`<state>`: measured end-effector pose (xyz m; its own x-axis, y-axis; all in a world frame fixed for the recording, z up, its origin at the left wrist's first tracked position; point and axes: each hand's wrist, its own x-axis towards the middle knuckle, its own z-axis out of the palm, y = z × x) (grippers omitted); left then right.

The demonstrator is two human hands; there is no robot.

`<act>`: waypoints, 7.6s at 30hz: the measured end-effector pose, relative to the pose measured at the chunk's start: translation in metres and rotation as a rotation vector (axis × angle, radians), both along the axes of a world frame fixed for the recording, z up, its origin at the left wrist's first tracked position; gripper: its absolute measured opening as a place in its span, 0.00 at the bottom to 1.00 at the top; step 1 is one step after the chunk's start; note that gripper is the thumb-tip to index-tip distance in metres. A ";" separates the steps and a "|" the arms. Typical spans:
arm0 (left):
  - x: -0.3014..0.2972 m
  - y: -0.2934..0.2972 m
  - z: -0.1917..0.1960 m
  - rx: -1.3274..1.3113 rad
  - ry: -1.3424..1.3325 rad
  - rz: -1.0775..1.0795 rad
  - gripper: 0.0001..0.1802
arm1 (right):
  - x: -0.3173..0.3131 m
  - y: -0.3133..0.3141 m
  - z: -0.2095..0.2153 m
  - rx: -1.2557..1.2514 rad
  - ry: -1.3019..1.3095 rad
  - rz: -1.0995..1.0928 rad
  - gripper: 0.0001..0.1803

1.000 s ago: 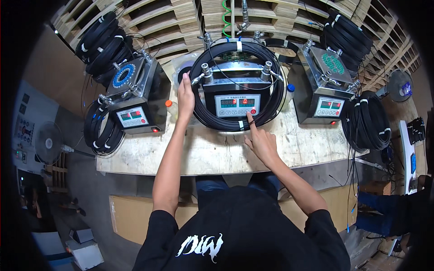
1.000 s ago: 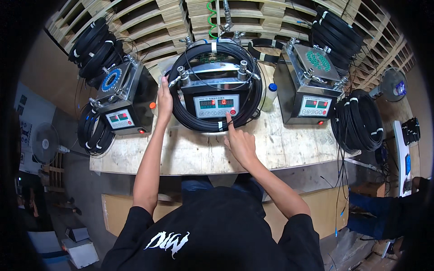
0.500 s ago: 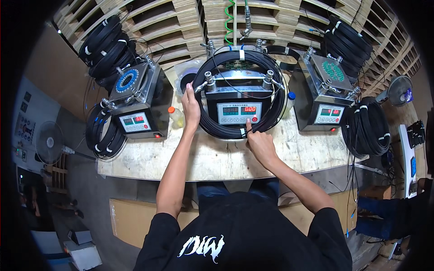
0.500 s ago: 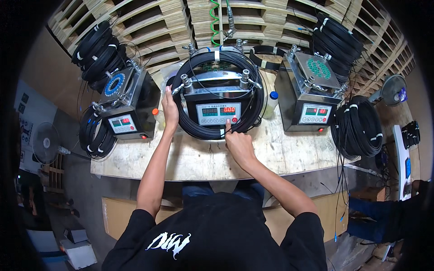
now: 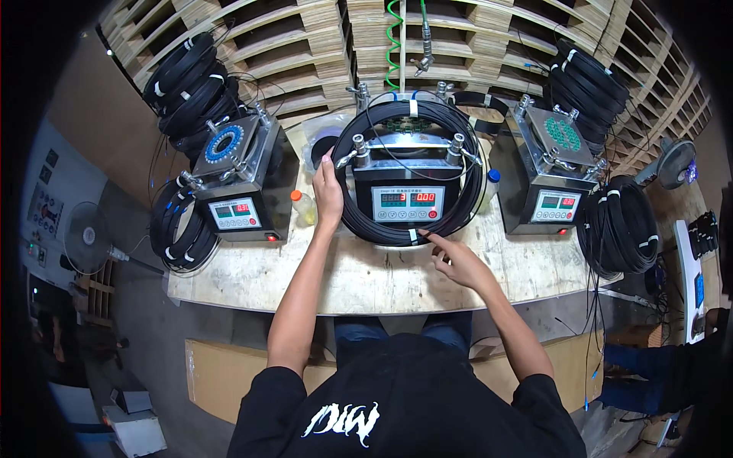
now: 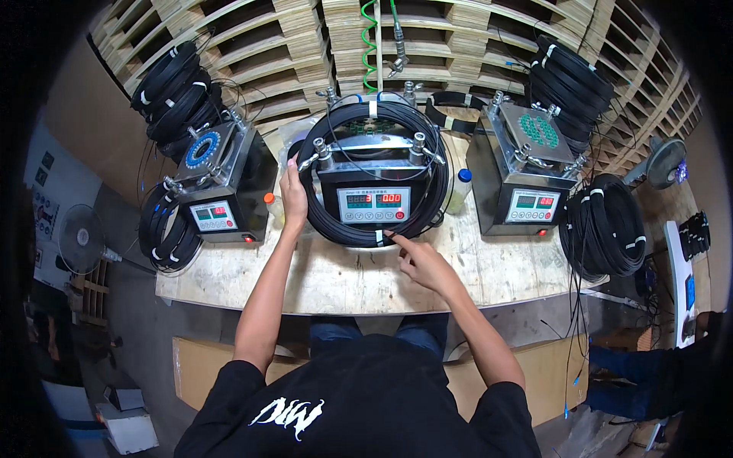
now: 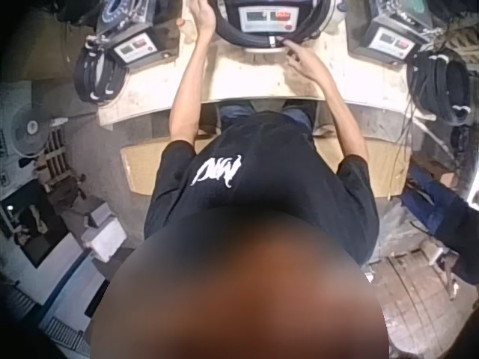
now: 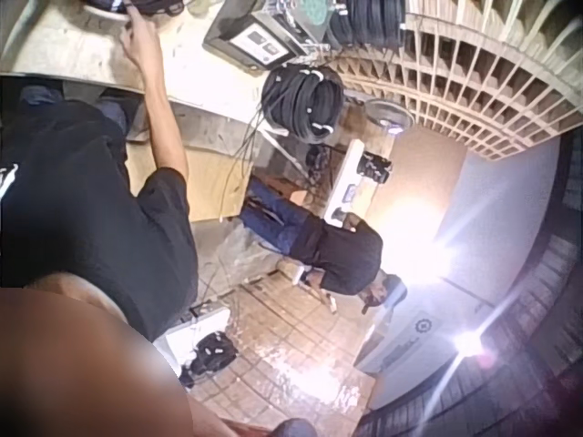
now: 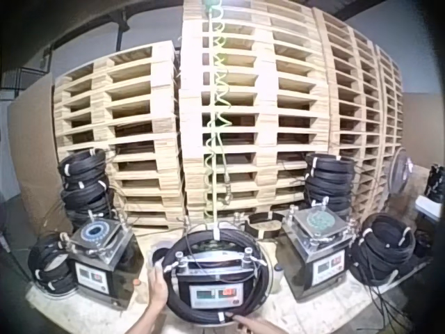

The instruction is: Unwinding a coil of black cable and loading it into a processing machine on a factory floor.

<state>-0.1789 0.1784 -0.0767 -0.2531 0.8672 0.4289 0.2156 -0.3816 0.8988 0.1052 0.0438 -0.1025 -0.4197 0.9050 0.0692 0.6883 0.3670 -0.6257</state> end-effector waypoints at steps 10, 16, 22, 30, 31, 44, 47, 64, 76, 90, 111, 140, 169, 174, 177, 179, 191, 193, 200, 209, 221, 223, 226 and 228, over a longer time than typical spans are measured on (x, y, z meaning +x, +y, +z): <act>-0.020 0.028 -0.004 0.083 0.091 0.030 0.24 | 0.069 0.078 0.053 0.127 0.812 -0.393 0.09; -0.045 0.054 0.040 -0.309 -0.035 -0.192 0.37 | 0.069 0.155 0.073 0.152 0.905 -0.545 0.16; -0.042 0.061 0.059 -0.271 0.187 -0.415 0.35 | 0.065 0.191 0.080 0.038 0.859 -0.394 0.21; -0.040 -0.016 -0.011 -0.120 0.202 0.125 0.19 | 0.013 0.070 0.028 0.612 0.647 -0.795 0.08; -0.041 -0.025 -0.026 -0.020 0.288 0.184 0.19 | 0.006 0.054 0.021 0.474 0.664 -0.746 0.11; -0.002 -0.080 -0.008 -0.037 0.211 0.205 0.14 | 0.017 0.061 0.009 0.335 0.816 -0.711 0.19; -0.007 -0.080 -0.005 -0.074 0.200 0.189 0.14 | 0.021 0.059 0.005 0.288 0.846 -0.683 0.18; -0.012 -0.099 -0.041 -0.311 -0.019 -0.058 0.20 | 0.011 0.043 0.008 0.254 0.860 -0.632 0.16; -0.003 -0.107 -0.059 -0.280 -0.465 -0.221 0.20 | -0.005 0.034 -0.013 0.252 0.975 -0.713 0.08; -0.017 -0.093 -0.044 -0.208 -0.248 -0.022 0.17 | 0.010 0.039 0.029 0.381 0.878 -0.613 0.12; -0.014 0.143 0.082 -0.573 -0.172 -0.473 0.36 | 0.020 0.276 0.111 -0.293 0.745 -0.387 0.44; 0.024 0.139 0.083 -0.288 0.154 -0.152 0.45 | 0.020 0.274 0.086 0.013 0.884 -0.473 0.41; 0.012 0.129 0.073 -0.309 -0.058 -0.259 0.45 | 0.021 0.261 0.096 0.049 0.795 -0.549 0.45; 0.006 0.129 0.066 -0.334 -0.109 -0.146 0.43 | 0.023 0.269 0.090 0.040 0.855 -0.443 0.43; 0.012 0.126 0.068 -0.258 -0.170 -0.093 0.42 | 0.026 0.270 0.087 0.052 0.863 -0.460 0.44; 0.013 0.121 0.072 -0.253 -0.207 -0.116 0.41 | 0.023 0.266 0.091 0.020 0.872 -0.456 0.44; 0.014 0.125 0.071 -0.235 -0.045 -0.183 0.35 | 0.021 0.259 0.095 0.056 0.788 -0.509 0.45; 0.011 0.125 0.069 -0.240 -0.045 -0.163 0.35 | 0.019 0.260 0.096 0.063 0.814 -0.472 0.45; 0.016 0.122 0.071 -0.252 -0.125 -0.129 0.31 | 0.017 0.254 0.102 -0.034 0.911 -0.409 0.43; 0.021 0.116 0.084 -0.177 0.040 -0.387 0.33 | 0.021 0.259 0.095 0.061 0.805 -0.500 0.43; 0.013 0.123 0.069 -0.212 -0.156 -0.190 0.28 | 0.018 0.257 0.100 -0.059 0.908 -0.303 0.41; 0.013 0.123 0.072 -0.213 -0.188 -0.249 0.28 | 0.019 0.256 0.099 -0.047 0.902 -0.320 0.42; 0.019 0.120 0.078 -0.115 -0.039 -0.354 0.28 | 0.021 0.257 0.098 -0.017 0.887 -0.362 0.44; 0.022 0.117 0.081 -0.139 -0.062 -0.430 0.29 | 0.023 0.260 0.094 0.003 0.879 -0.387 0.44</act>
